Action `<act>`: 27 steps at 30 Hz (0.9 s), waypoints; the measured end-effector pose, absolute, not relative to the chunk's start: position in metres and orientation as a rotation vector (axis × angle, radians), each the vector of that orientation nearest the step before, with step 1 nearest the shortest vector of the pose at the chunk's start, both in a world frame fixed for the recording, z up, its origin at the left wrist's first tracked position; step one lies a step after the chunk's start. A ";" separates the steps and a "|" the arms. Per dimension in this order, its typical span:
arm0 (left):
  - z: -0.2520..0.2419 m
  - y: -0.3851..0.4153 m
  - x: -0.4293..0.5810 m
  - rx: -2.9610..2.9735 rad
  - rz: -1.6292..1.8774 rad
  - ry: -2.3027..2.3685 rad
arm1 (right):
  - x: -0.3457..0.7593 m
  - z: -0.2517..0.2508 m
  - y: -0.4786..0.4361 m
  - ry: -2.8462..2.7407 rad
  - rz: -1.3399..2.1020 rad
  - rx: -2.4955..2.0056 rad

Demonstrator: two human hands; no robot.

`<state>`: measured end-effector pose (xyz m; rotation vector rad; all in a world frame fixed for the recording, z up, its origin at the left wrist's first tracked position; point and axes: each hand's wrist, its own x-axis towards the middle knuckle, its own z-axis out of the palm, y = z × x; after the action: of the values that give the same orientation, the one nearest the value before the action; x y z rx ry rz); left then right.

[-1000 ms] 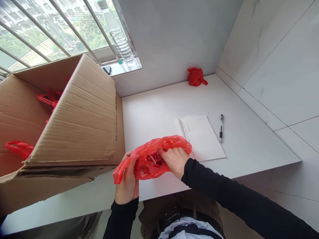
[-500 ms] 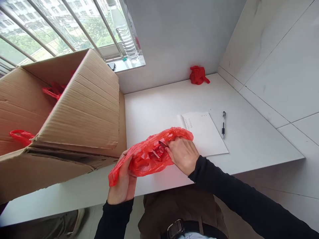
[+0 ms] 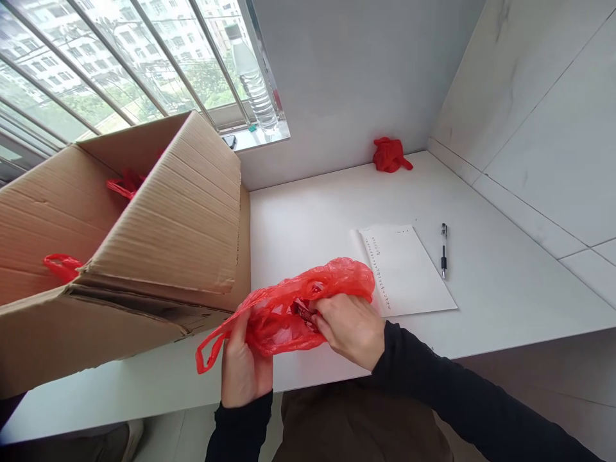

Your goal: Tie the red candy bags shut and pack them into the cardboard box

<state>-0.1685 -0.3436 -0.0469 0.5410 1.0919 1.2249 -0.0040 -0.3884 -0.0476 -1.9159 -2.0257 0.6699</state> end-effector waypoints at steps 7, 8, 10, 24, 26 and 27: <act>-0.048 -0.349 -0.170 0.707 1.153 1.051 | -0.007 -0.050 -0.383 -2.087 0.563 -1.914; -0.047 -0.349 -0.170 0.723 1.147 1.051 | -0.007 -0.050 -0.380 -2.091 0.545 -1.927; -0.047 -0.349 -0.170 0.736 1.135 1.061 | -0.008 -0.052 -0.373 -2.118 0.527 -1.918; -0.053 -0.347 -0.165 0.745 1.178 1.024 | -0.011 -0.055 -0.375 -2.176 0.447 -2.067; -0.053 -0.346 -0.164 0.734 1.180 1.026 | -0.014 -0.057 -0.377 -2.193 0.459 -2.023; -0.053 -0.346 -0.164 0.732 1.180 1.030 | -0.014 -0.058 -0.377 -2.193 0.459 -2.006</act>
<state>-0.1644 -0.3459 -0.0531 0.7316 1.0301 1.1795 -0.0135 -0.3772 -0.0580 -2.0057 -2.1930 0.4591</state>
